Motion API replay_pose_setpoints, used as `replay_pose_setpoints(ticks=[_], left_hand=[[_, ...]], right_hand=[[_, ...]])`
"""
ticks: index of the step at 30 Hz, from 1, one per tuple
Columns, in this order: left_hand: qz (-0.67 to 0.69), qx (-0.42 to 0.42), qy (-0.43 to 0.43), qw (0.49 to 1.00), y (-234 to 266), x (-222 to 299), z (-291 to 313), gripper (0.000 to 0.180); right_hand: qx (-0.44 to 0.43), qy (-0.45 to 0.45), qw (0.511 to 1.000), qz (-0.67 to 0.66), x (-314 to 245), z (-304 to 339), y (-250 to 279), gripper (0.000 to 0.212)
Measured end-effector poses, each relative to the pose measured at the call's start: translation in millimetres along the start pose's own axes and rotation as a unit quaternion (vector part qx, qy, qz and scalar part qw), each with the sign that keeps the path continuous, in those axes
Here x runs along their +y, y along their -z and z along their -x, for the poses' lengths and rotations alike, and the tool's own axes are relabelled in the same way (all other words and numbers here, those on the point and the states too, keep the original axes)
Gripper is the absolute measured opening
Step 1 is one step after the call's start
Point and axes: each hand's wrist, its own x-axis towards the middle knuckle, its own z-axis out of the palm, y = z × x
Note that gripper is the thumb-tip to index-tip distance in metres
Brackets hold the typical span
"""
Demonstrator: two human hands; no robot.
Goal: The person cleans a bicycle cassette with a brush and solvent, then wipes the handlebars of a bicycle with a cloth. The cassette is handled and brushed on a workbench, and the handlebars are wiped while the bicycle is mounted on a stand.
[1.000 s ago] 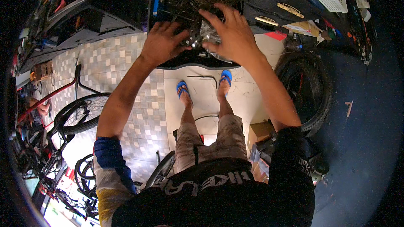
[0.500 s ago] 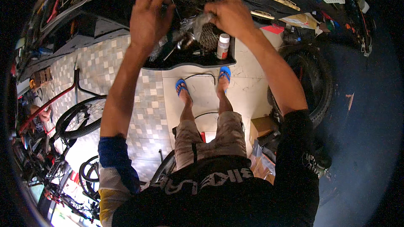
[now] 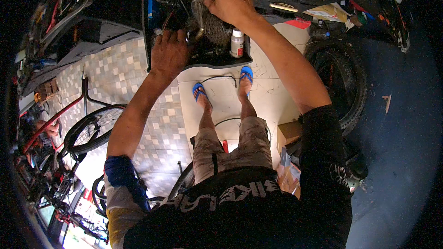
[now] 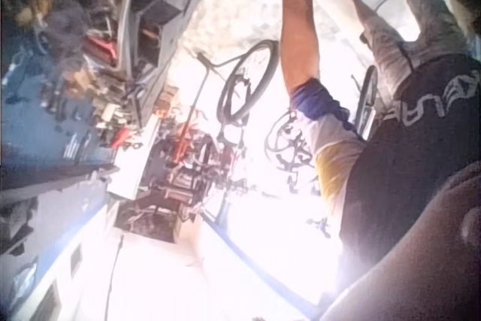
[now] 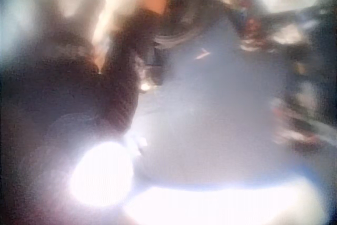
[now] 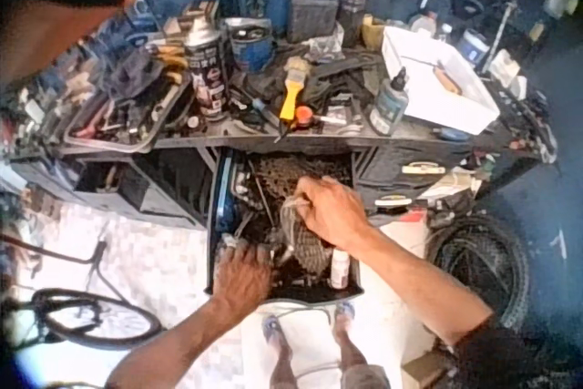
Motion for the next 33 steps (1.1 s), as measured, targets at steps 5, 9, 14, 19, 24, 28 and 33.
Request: replay_pose_setpoints(ticks=[5,9,14,19,24,28,33], left_hand=[[-0.032,-0.03,0.005,0.999,3.2,13.3,-7.2,0.067],[-0.061,-0.016,0.04,0.997,-15.5,12.3,-8.7,0.073],[0.059,-0.039,0.066,0.995,22.7,8.9,-11.3,0.049],[0.036,-0.038,0.036,0.998,79.0,32.8,-10.6,0.04],[-0.021,0.082,-0.061,0.995,56.0,71.5,-39.4,0.061],[-0.044,0.012,0.058,0.997,23.1,66.8,-51.1,0.093],[0.105,-0.034,0.154,0.982,20.9,69.5,-50.7,0.077]], right_hand=[[0.025,-0.003,0.997,-0.077,-14.5,-16.9,10.6,0.023],[-0.072,-0.061,0.994,-0.063,-45.7,-55.0,41.5,0.026],[-0.042,0.101,0.958,-0.264,1.2,-37.1,5.6,0.048],[-0.125,0.022,0.935,-0.332,14.8,-41.0,49.3,0.031],[0.0,-0.058,0.918,-0.392,10.6,-32.1,96.6,0.021],[0.072,-0.111,0.906,-0.401,33.2,15.7,106.4,0.023],[0.082,-0.225,0.887,-0.395,50.8,89.6,91.3,0.025]])
